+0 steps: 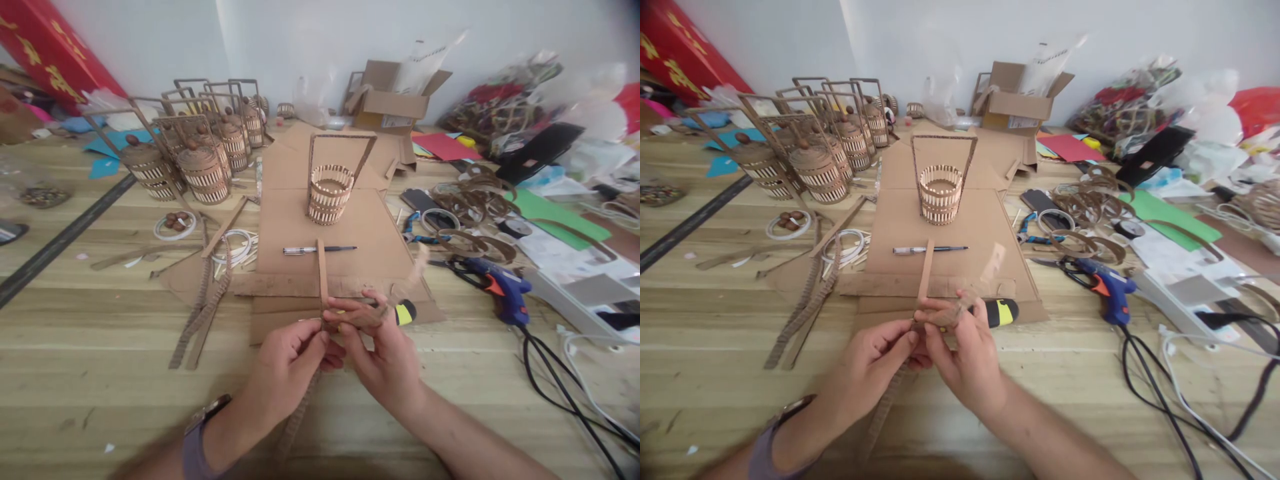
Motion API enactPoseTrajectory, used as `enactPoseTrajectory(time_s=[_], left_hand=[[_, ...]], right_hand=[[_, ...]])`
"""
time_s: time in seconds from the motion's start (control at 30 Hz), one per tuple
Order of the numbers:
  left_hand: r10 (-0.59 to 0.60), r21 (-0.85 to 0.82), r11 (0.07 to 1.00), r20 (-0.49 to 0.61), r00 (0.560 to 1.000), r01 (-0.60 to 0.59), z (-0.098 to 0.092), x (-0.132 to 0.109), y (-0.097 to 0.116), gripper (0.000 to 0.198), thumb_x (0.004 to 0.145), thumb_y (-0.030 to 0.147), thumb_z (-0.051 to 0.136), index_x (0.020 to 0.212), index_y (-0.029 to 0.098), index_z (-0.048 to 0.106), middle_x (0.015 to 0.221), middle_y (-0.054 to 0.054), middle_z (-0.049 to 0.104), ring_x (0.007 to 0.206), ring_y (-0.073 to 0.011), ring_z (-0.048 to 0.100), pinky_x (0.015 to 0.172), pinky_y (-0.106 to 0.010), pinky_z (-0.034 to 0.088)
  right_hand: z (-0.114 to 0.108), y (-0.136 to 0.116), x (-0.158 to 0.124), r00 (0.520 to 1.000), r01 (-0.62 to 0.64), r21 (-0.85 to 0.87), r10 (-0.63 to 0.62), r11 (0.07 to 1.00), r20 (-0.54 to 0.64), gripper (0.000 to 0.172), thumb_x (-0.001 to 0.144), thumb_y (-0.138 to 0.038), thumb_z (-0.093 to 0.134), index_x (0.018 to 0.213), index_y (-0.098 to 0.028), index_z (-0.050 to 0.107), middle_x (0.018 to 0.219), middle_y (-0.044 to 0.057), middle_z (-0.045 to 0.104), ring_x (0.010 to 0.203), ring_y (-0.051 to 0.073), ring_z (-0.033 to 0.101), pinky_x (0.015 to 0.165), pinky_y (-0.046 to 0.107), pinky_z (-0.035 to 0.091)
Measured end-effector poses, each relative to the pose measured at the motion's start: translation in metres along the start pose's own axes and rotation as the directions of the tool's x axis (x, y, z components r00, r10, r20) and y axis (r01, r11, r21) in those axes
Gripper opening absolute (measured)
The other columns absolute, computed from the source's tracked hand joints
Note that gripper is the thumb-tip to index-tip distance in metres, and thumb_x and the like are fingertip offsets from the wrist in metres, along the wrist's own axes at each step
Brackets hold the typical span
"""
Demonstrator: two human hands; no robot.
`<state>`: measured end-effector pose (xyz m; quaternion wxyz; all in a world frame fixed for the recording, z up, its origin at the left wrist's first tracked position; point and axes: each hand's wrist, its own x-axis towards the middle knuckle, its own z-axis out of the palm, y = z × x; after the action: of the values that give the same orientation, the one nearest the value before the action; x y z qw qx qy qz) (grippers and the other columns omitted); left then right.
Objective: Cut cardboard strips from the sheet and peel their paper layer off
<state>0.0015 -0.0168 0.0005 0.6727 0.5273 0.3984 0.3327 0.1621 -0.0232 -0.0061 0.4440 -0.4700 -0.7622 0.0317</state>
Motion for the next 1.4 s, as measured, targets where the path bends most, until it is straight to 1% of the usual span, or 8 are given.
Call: enactPoseTrajectory(time_s=[0.23, 0.4, 0.57, 0.63, 0.87, 1.07, 1.27, 1.4], left_hand=[[-0.017, -0.072, 0.997, -0.005, 1.000, 0.017, 0.0017, 0.0002, -0.0011, 0.038, 0.089, 0.049, 0.056, 0.090, 0.013, 0.068, 0.074, -0.005, 0.071, 0.068, -0.0161, 0.067, 0.066, -0.025, 0.055], [0.031, 0.004, 1.000, -0.037, 0.999, -0.030, 0.0006, 0.0016, 0.0010, 0.035, 0.091, 0.047, 0.054, 0.095, 0.015, 0.068, 0.081, -0.004, 0.071, 0.072, -0.0156, 0.065, 0.064, -0.023, 0.053], [0.008, 0.040, 0.999, -0.051, 0.999, -0.006, -0.0014, 0.0009, 0.0022, 0.034, 0.091, 0.044, 0.052, 0.081, 0.015, 0.065, 0.070, -0.001, 0.066, 0.065, -0.0144, 0.062, 0.062, -0.023, 0.051], [-0.014, 0.036, 0.999, -0.044, 0.999, 0.016, -0.0013, -0.0002, 0.0018, 0.034, 0.091, 0.044, 0.053, 0.077, 0.015, 0.063, 0.066, -0.002, 0.065, 0.061, -0.0146, 0.062, 0.060, -0.024, 0.051], [-0.032, 0.000, 0.999, 0.018, 0.999, 0.032, -0.0008, -0.0011, -0.0010, 0.031, 0.088, 0.043, 0.056, 0.082, 0.013, 0.065, 0.066, -0.004, 0.067, 0.061, -0.0152, 0.063, 0.060, -0.025, 0.052], [0.027, -0.022, 0.999, -0.006, 1.000, -0.028, -0.0026, 0.0036, -0.0012, 0.032, 0.087, 0.045, 0.058, 0.090, 0.014, 0.066, 0.080, -0.003, 0.069, 0.072, -0.0158, 0.063, 0.065, -0.024, 0.051], [0.013, 0.028, 1.000, 0.002, 1.000, -0.013, -0.0026, 0.0017, 0.0026, 0.034, 0.091, 0.046, 0.053, 0.085, 0.015, 0.065, 0.075, -0.003, 0.067, 0.069, -0.0162, 0.063, 0.065, -0.026, 0.052], [-0.001, 0.067, 0.998, 0.002, 1.000, 0.001, -0.0017, 0.0002, 0.0046, 0.034, 0.090, 0.045, 0.052, 0.081, 0.015, 0.065, 0.068, -0.003, 0.067, 0.062, -0.0155, 0.063, 0.061, -0.025, 0.052]], right_hand=[[-0.0040, -0.0023, 0.0006, 0.999, 0.030, 0.021, -0.030, 0.999, -0.013, 0.019, 0.090, -0.012, 0.051, 0.099, -0.026, 0.060, 0.091, -0.001, 0.077, 0.092, 0.018, 0.072, 0.097, 0.040, 0.042], [-0.0002, -0.0015, -0.0010, 0.995, 0.094, 0.080, -0.091, 0.992, -0.040, 0.018, 0.088, -0.011, 0.056, 0.099, -0.025, 0.054, 0.094, 0.000, 0.076, 0.094, 0.018, 0.071, 0.099, 0.040, 0.040], [0.0027, -0.0001, -0.0011, 0.992, 0.123, 0.023, -0.123, 0.992, -0.001, 0.016, 0.089, -0.013, 0.059, 0.100, -0.024, 0.056, 0.100, 0.002, 0.076, 0.100, 0.019, 0.070, 0.100, 0.039, 0.038], [0.0019, -0.0007, -0.0007, 0.994, 0.111, 0.029, -0.110, 0.993, -0.013, 0.016, 0.089, -0.012, 0.057, 0.098, -0.024, 0.057, 0.097, 0.000, 0.076, 0.097, 0.018, 0.070, 0.100, 0.039, 0.038], [-0.0038, -0.0023, 0.0014, 0.999, 0.031, 0.011, -0.031, 0.999, -0.022, 0.016, 0.091, -0.013, 0.052, 0.098, -0.026, 0.058, 0.092, -0.001, 0.076, 0.091, 0.017, 0.071, 0.090, 0.038, 0.042], [-0.0009, -0.0029, -0.0008, 0.991, 0.132, 0.022, -0.131, 0.991, -0.026, 0.017, 0.089, -0.010, 0.055, 0.097, -0.025, 0.055, 0.097, 0.001, 0.076, 0.095, 0.018, 0.071, 0.097, 0.040, 0.038], [0.0026, -0.0035, -0.0014, 0.988, 0.151, 0.005, -0.151, 0.989, -0.033, 0.021, 0.087, -0.006, 0.053, 0.096, -0.025, 0.051, 0.099, 0.001, 0.076, 0.101, 0.019, 0.070, 0.101, 0.040, 0.035], [0.0027, -0.0038, -0.0012, 0.995, 0.091, 0.009, -0.091, 0.996, -0.040, 0.023, 0.089, -0.008, 0.050, 0.102, -0.026, 0.053, 0.094, 0.000, 0.076, 0.096, 0.019, 0.071, 0.101, 0.041, 0.035]])
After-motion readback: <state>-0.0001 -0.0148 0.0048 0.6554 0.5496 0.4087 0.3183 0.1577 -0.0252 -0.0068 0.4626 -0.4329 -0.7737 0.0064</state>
